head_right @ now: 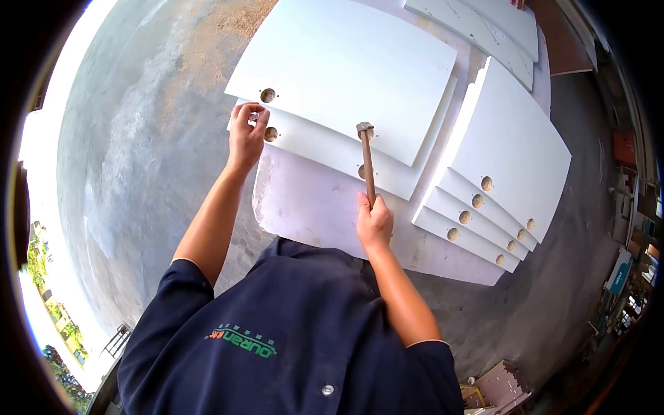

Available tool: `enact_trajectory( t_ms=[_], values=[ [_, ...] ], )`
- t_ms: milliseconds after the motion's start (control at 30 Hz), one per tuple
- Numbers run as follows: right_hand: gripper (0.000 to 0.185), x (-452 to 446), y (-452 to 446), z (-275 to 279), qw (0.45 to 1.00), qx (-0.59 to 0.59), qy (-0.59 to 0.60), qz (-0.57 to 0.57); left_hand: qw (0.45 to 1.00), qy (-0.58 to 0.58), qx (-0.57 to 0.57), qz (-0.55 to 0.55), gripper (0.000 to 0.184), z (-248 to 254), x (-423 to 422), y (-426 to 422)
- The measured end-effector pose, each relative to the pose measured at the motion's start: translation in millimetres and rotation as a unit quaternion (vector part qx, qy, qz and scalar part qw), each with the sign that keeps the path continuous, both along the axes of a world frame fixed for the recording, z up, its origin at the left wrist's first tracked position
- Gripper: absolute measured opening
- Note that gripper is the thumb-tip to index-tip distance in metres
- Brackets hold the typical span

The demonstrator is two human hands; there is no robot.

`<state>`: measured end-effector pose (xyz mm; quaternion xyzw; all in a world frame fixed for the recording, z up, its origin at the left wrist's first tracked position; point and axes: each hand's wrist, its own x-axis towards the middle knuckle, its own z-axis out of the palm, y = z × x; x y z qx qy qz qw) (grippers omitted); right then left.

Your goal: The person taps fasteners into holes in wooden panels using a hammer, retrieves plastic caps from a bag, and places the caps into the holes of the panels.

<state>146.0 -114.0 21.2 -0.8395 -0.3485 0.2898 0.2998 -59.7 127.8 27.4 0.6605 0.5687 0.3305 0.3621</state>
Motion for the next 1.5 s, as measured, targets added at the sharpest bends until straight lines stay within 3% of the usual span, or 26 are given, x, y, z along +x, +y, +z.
enact_trajectory(
  t_ms=[67,100,200,233,267,333,400,500,600,700,733,900,1000,1100,1200,1500],
  values=[
    [0.039,-1.6,3.8,15.4,0.999,0.013,0.026,-0.019,0.991,0.074,0.098,0.043,0.022,-19.9,-24.2,46.1],
    [0.039,-2.1,8.2,21.6,0.999,0.018,0.036,-0.022,0.984,0.146,0.073,0.071,0.027,-17.0,-29.9,62.4],
    [0.037,1.7,13.4,26.1,0.998,0.0,0.059,-0.015,0.979,0.178,0.045,0.088,0.031,-41.5,-44.6,103.7],
    [0.036,3.2,12.7,25.0,0.998,0.003,0.055,-0.01,0.985,0.046,-0.145,0.086,0.031,-43.0,-47.5,114.3],
    [0.036,4.1,11.4,25.0,0.999,0.005,0.052,-0.004,0.996,0.05,-0.046,0.058,0.031,-49.8,-47.8,111.5],
    [0.036,3.9,7.3,22.6,0.997,-0.01,0.075,-0.016,0.994,0.062,-0.052,0.078,0.031,-45.8,-45.8,108.1],
    [0.036,1.6,4.8,20.4,0.995,-0.012,0.092,-0.024,0.988,0.003,-0.112,0.102,0.03,-46.6,-47.8,95.2],
    [0.037,0.7,0.6,12.8,0.995,0.0,0.101,-0.026,0.992,-0.028,-0.091,0.084,0.029,-54.2,-48.2,63.9],
    [0.038,0.1,0.8,15.3,0.993,-0.007,0.113,-0.017,0.988,0.101,0.009,0.117,0.026,-19.8,-30.2,24.3],
    [0.039,-0.7,2.8,16.7,0.993,-0.014,0.119,-0.005,0.96,-0.227,-0.152,0.065,0.023,-8.7,-15.2,11.6],
    [0.04,-0.7,2.7,16.0,0.992,-0.016,0.121,-0.005,0.95,-0.235,-0.197,0.054,0.024,-3.7,-11.3,8.0],
    [0.039,-6.6,6.5,21.9,0.992,0.006,0.123,0.021,0.956,-0.222,-0.191,0.027,0.022,-1.4,7.4,2.7],
    [0.038,-7.2,6.1,19.1,0.991,0.014,0.131,0.03,0.975,-0.151,-0.163,0.01,0.02,-4.5,12.5,2.5],
    [0.037,-15.0,12.5,26.1,0.987,0.014,0.159,0.026,0.998,0.009,-0.059,-0.021,0.017,-6.9,14.6,5.1],
    [0.037,-15.6,15.9,21.0,0.987,0.007,0.157,0.042,0.997,0.063,0.023,-0.028,0.014,-10.0,20.0,7.3],
    [0.037,-23.3,29.7,25.1,0.987,0.033,0.145,0.063,0.994,0.087,0.056,-0.043,0.01,-24.3,21.9,6.6]
  ],
)
